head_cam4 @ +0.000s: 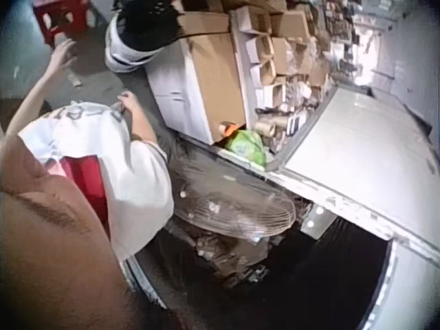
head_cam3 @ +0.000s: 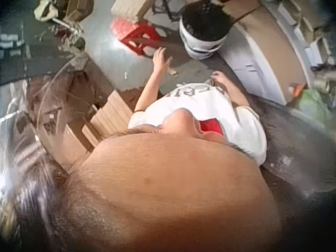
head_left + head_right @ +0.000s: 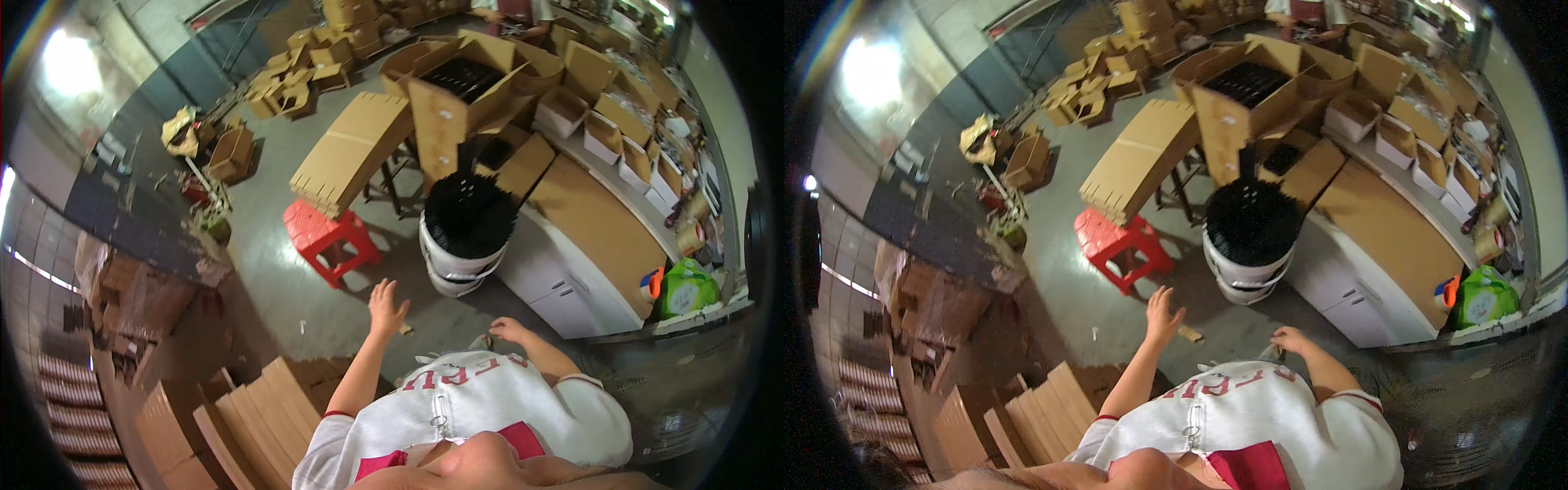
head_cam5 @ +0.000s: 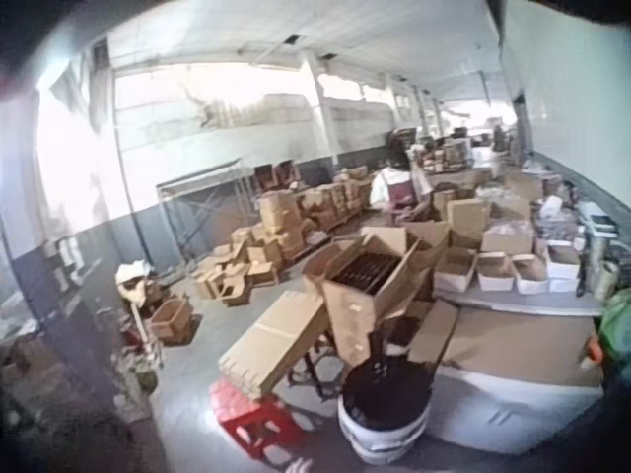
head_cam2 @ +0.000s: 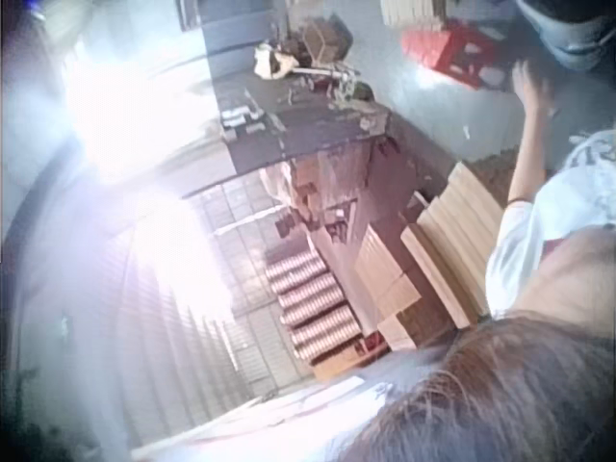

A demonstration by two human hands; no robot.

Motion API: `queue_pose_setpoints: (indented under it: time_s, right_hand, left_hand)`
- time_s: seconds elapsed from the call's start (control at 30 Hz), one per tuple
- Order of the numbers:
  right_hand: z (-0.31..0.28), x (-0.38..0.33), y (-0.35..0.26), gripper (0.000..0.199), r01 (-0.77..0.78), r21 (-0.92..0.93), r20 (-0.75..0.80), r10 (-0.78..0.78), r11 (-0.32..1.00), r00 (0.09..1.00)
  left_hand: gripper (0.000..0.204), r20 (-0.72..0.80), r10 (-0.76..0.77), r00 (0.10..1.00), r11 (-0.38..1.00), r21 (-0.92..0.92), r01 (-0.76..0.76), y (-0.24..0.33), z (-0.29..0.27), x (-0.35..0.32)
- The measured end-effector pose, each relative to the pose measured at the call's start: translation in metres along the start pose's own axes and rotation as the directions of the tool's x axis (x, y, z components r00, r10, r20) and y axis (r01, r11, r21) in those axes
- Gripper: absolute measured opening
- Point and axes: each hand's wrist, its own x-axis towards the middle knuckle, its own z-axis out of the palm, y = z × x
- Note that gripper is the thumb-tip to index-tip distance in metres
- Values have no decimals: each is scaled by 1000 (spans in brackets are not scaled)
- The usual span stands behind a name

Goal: The person folds an elongated cardboard box, packs metal rails, bagged parts, and hardware into it by hand, and then folds the box closed and seals it using a tape dispenser.

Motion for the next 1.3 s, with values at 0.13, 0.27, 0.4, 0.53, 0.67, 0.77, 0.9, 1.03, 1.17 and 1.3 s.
queue_pose_setpoints:
  time_s: [0.13, 0.27, 0.4, 0.53, 0.67, 0.77, 0.9, 1.03, 1.17, 1.3]
  right_hand:
    - [-99, -7, 79, 31, -55, -28, -399, 39, 998, 916]
    - [-147, -36, 127, 24, -75, 249, -663, 226, 966, 713]
    - [-152, -67, 142, 29, -103, 166, -682, 189, 981, 707]
    - [-134, -65, 176, 24, -39, 271, -658, 215, 962, 722]
    - [-147, -65, 182, 27, -270, 222, -496, 347, 937, 796]
    - [-176, -52, 195, 28, -178, 182, -536, 249, 967, 807]
    - [-227, -36, 123, 28, -222, 118, -558, 249, 968, 792]
    - [-259, 2, 130, 25, 44, 212, -539, 79, 976, 839]
    - [-296, -8, 36, 22, 210, 13, -598, -161, 978, 785]
    - [-349, -24, 31, 27, -57, -78, -675, -10, 995, 738]
  left_hand:
    - [56, 83, 177, 981, 969, -187, -159, 67, 73, 112]
    - [43, 129, -39, 991, 893, -440, 93, 111, 118, 210]
    - [51, 20, -265, 964, 824, -514, 238, 127, 149, 309]
    - [52, -81, -251, 965, 864, -467, 185, 107, 165, 371]
    - [37, -58, -182, 981, 908, -392, 146, 140, 153, 372]
    - [28, -169, -228, 959, 914, -376, 150, 118, 146, 364]
    - [30, -168, -222, 960, 924, -351, 153, 113, 151, 361]
    - [26, -215, -196, 957, 941, -317, 121, 123, 162, 362]
    - [20, -448, -258, 856, 964, -180, 197, 140, 172, 352]
    - [17, -658, -347, 668, 918, -385, 98, 184, 147, 342]
